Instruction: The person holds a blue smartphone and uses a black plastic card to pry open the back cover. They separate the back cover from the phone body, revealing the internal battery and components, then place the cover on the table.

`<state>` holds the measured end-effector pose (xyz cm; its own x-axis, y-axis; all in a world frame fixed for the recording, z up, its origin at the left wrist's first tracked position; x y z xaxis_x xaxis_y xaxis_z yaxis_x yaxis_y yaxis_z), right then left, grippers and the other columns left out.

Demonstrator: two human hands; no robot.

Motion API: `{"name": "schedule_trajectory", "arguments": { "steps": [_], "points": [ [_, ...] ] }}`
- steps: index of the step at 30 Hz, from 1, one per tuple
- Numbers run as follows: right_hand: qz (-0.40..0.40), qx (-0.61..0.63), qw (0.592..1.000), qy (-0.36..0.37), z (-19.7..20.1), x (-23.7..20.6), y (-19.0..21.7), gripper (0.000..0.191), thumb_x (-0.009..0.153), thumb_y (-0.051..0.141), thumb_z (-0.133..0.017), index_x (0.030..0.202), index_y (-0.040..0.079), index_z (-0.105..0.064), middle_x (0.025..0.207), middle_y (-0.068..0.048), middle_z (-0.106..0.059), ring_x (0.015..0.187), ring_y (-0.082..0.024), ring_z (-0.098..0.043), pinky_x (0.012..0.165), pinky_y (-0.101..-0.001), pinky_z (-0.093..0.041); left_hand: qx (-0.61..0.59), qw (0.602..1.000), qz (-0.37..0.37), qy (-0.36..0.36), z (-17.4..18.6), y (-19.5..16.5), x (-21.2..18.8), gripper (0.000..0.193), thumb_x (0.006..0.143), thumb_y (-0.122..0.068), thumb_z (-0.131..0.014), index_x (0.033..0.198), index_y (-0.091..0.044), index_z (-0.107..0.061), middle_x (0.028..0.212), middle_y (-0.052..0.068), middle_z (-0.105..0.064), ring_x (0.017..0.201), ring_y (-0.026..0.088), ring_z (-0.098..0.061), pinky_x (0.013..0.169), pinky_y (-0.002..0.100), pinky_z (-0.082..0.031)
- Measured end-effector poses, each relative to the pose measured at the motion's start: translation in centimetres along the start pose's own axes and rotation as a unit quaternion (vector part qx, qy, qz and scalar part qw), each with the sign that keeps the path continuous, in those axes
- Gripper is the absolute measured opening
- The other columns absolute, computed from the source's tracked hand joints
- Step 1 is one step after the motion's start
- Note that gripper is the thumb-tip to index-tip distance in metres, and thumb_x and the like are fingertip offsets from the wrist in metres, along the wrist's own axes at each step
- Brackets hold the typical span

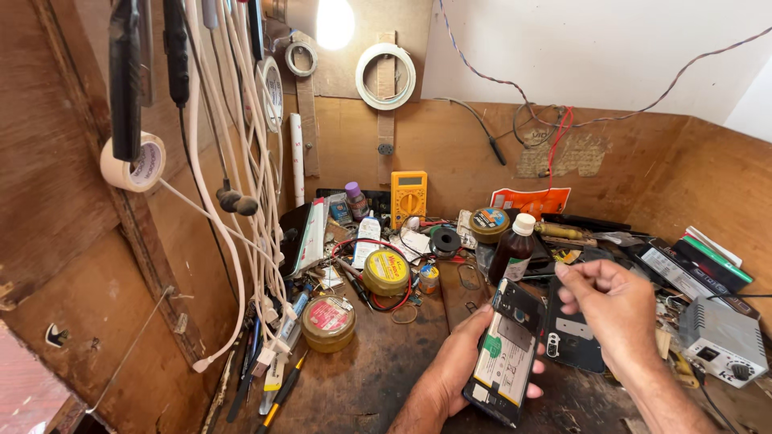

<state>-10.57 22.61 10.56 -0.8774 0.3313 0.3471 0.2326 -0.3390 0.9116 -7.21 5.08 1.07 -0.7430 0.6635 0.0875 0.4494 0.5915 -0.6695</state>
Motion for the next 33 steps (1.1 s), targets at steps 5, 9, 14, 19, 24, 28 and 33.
{"name": "schedule_trajectory", "arguments": {
  "steps": [5,9,14,19,24,28,33],
  "points": [
    [0.069,-0.077,0.995,-0.003,0.2,-0.3,1.3,0.015,0.087,0.005,-0.076,0.102,0.002,-0.076,0.084,-0.008,-0.076,0.071,-0.013,-0.067,0.066,-0.0264,-0.053,-0.016,1.0,0.012,0.021,-0.6,-0.1,-0.1,0.056,0.117,-0.045,-0.029,0.147,-0.006,-0.053,0.117,0.024,-0.07,0.096,0.035,-0.073,0.077,0.052,-0.064],
    [0.101,-0.096,0.989,0.04,-1.6,-1.3,2.4,0.017,0.085,0.01,-0.077,0.101,0.005,-0.08,0.089,-0.004,-0.08,0.076,-0.009,-0.069,0.069,-0.0239,-0.054,-0.023,0.999,0.004,0.035,-0.8,0.0,-0.2,0.056,0.118,-0.045,-0.028,0.148,-0.004,-0.052,0.116,0.024,-0.069,0.096,0.036,-0.073,0.078,0.052,-0.064],
    [0.037,-0.106,0.99,0.081,-3.7,-1.7,2.3,0.018,0.089,0.016,-0.076,0.1,0.004,-0.081,0.081,-0.006,-0.081,0.071,-0.01,-0.07,0.065,-0.0273,-0.055,-0.009,1.0,0.006,0.021,-0.4,0.1,-0.1,0.056,0.118,-0.044,-0.028,0.147,-0.004,-0.051,0.115,0.023,-0.069,0.095,0.036,-0.074,0.077,0.052,-0.064],
    [0.023,-0.13,0.988,0.076,-4.2,-1.7,2.5,0.019,0.089,0.018,-0.076,0.099,0.002,-0.081,0.077,-0.007,-0.08,0.067,-0.011,-0.069,0.061,-0.0293,-0.055,0.004,1.0,0.004,0.011,-0.5,0.1,0.0,0.055,0.117,-0.045,-0.028,0.146,-0.005,-0.052,0.114,0.022,-0.07,0.094,0.035,-0.074,0.075,0.051,-0.065],
    [0.011,-0.14,0.987,0.078,-4.5,-1.8,2.5,0.019,0.086,0.017,-0.079,0.098,0.002,-0.081,0.077,-0.007,-0.08,0.067,-0.011,-0.07,0.062,-0.0286,-0.056,0.019,1.0,-0.001,0.001,-0.6,-0.2,-0.1,0.05,0.117,-0.044,-0.03,0.148,-0.009,-0.049,0.112,0.021,-0.07,0.091,0.033,-0.074,0.073,0.05,-0.065],
    [0.003,-0.159,0.984,0.075,-4.6,-1.9,2.7,0.02,0.083,0.018,-0.082,0.096,0.002,-0.081,0.076,-0.007,-0.08,0.067,-0.011,-0.07,0.062,-0.0282,-0.056,0.035,0.999,-0.007,-0.002,-0.7,-0.3,-0.2,0.049,0.118,-0.043,-0.031,0.15,-0.011,-0.047,0.111,0.02,-0.069,0.091,0.033,-0.074,0.073,0.05,-0.064],
    [-0.009,-0.18,0.982,0.064,-4.9,-1.8,2.8,0.02,0.086,0.02,-0.08,0.094,0.001,-0.08,0.074,-0.009,-0.079,0.063,-0.014,-0.069,0.06,-0.0312,-0.055,0.034,0.999,-0.015,0.0,-0.6,-0.3,-0.1,0.049,0.116,-0.04,-0.029,0.152,-0.01,-0.044,0.112,0.022,-0.069,0.091,0.036,-0.074,0.073,0.052,-0.065]
  ]
}}
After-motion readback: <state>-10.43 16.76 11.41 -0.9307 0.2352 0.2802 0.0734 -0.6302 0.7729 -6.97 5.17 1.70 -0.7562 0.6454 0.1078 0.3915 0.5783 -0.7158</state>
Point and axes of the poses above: each hand's wrist, its own x-axis towards the middle knuckle, its own z-axis out of the back of the hand, y = z × x, the point moved 9 cm from there along x, towards the middle knuckle
